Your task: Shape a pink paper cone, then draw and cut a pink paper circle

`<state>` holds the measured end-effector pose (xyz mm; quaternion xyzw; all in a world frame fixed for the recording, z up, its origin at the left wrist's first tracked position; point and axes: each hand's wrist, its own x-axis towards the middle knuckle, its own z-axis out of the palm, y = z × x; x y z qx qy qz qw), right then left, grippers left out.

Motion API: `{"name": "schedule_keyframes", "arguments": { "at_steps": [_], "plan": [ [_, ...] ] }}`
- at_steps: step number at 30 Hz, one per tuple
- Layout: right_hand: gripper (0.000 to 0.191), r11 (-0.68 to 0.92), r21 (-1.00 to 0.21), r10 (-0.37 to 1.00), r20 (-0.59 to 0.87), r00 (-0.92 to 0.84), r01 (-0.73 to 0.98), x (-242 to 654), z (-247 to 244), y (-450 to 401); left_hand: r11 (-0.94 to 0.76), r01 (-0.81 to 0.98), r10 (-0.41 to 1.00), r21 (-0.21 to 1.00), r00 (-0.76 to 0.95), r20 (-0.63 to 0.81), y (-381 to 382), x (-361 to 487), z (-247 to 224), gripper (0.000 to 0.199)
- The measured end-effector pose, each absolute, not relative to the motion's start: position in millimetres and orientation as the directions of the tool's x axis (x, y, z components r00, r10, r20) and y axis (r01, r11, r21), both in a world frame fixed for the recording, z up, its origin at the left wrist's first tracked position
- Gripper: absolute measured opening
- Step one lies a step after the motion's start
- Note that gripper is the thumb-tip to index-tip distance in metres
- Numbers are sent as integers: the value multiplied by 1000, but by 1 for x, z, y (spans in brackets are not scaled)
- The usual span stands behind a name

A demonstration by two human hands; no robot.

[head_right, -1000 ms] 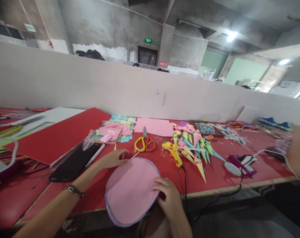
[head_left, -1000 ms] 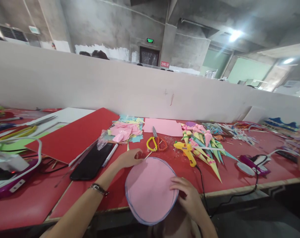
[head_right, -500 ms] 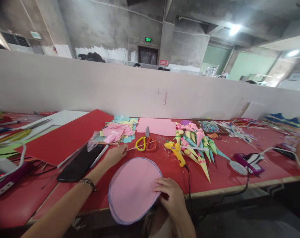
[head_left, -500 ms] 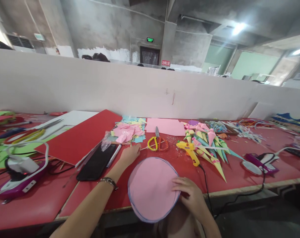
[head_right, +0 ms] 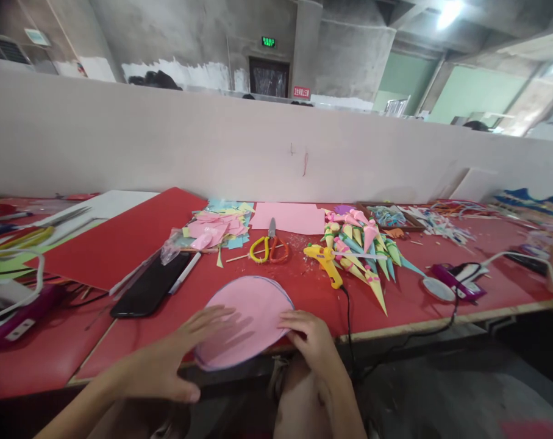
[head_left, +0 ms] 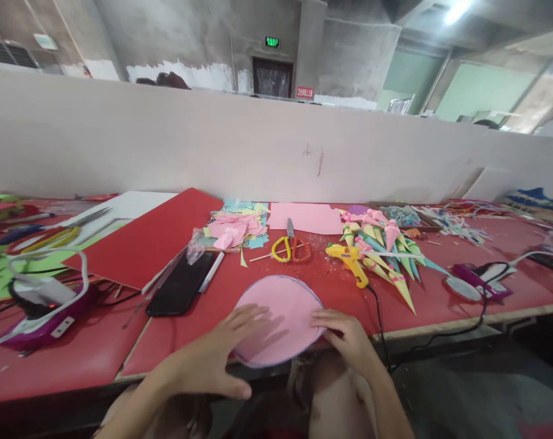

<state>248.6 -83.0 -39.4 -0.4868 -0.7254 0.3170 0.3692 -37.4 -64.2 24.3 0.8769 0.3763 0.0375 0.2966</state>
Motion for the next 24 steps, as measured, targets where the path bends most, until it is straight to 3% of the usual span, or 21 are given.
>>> {"name": "schedule_keyframes", "arguments": {
  "at_steps": [3, 8, 12, 18, 24],
  "plan": [
    [24, 317, -829, 944, 228, -238, 460, 246, -36, -84, -520, 687, 727, 508, 668, -158, -82, -47, 7, 91],
    [19, 338, -798, 941, 266, -211, 500, 239, -35, -84, -425, 743, 859, 516, 512, -30, -85, -51, -15, 40],
    [28, 340, -750, 938, 309, -155, 567, 231, -36, -79, -328, 768, 926, 550, 376, 27, -79, -44, -12, 46],
    [36, 235, -558, 937, 347, -33, 796, 219, -37, -67, -300, 829, 953, 472, 278, 117, -62, -32, -18, 33],
    [27, 125, -342, 956, 293, -20, 931, 209, -35, -58, -264, 898, 965, 352, 245, 96, -55, -28, -29, 23]
  ]
}}
